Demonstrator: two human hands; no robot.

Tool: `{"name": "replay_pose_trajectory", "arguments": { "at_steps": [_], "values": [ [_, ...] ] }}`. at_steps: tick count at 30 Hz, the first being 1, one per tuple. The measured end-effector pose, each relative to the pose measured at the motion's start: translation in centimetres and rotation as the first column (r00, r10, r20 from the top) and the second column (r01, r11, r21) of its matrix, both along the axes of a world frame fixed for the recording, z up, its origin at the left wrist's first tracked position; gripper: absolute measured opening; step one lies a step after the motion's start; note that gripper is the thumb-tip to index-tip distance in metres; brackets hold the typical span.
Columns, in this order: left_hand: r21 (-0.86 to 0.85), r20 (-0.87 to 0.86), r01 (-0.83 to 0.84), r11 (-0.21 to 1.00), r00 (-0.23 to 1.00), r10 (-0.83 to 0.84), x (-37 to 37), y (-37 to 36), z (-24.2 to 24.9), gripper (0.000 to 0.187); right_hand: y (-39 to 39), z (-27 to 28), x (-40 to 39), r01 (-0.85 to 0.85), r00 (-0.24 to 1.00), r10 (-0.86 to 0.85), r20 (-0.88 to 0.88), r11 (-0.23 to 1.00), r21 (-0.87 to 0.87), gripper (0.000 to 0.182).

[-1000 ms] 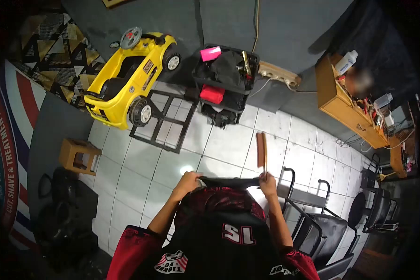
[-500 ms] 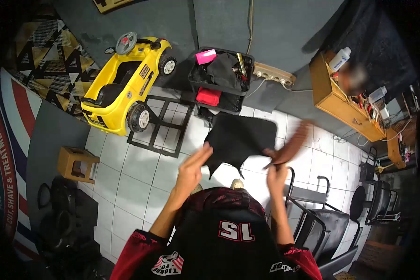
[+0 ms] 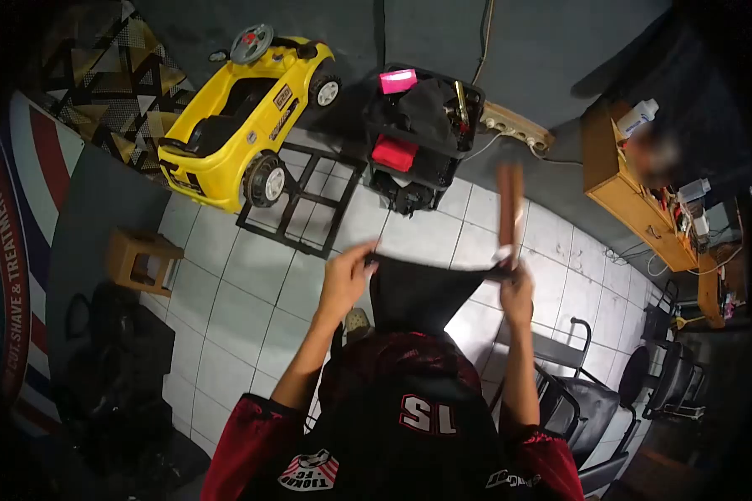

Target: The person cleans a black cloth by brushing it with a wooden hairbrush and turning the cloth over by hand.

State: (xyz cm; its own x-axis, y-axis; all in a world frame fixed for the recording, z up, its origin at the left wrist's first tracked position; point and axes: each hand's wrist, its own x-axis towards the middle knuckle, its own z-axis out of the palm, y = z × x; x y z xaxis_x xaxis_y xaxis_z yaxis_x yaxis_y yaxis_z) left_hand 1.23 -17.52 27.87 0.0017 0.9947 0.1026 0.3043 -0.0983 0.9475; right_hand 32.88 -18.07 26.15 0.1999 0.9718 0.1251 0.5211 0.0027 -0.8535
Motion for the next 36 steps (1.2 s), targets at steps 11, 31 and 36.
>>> {"name": "replay_pose_trajectory", "arguments": {
  "at_steps": [11, 31, 36],
  "values": [
    [0.321, -0.314, 0.102, 0.941, 0.949, 0.004, 2.4, -3.7, 6.1, 0.055, -5.4, 3.4, -1.6, 0.227, 0.961, -0.186, -0.204, 0.952, 0.206, 0.02],
    [0.699, -0.17, 0.054, 0.713, 0.981, 0.092, 2.6, -1.3, 15.1, 0.042, -5.1, 13.7, -0.9, 0.223, 0.92, 0.004, -0.392, 0.817, 0.531, 0.013],
    [0.431, -0.248, 0.092, 0.898, 0.969, 0.02, 2.7, -2.5, 5.7, 0.036, -7.7, 4.8, -1.8, 0.134, 0.989, -0.102, -0.108, 0.928, 0.347, 0.026]
  ]
}}
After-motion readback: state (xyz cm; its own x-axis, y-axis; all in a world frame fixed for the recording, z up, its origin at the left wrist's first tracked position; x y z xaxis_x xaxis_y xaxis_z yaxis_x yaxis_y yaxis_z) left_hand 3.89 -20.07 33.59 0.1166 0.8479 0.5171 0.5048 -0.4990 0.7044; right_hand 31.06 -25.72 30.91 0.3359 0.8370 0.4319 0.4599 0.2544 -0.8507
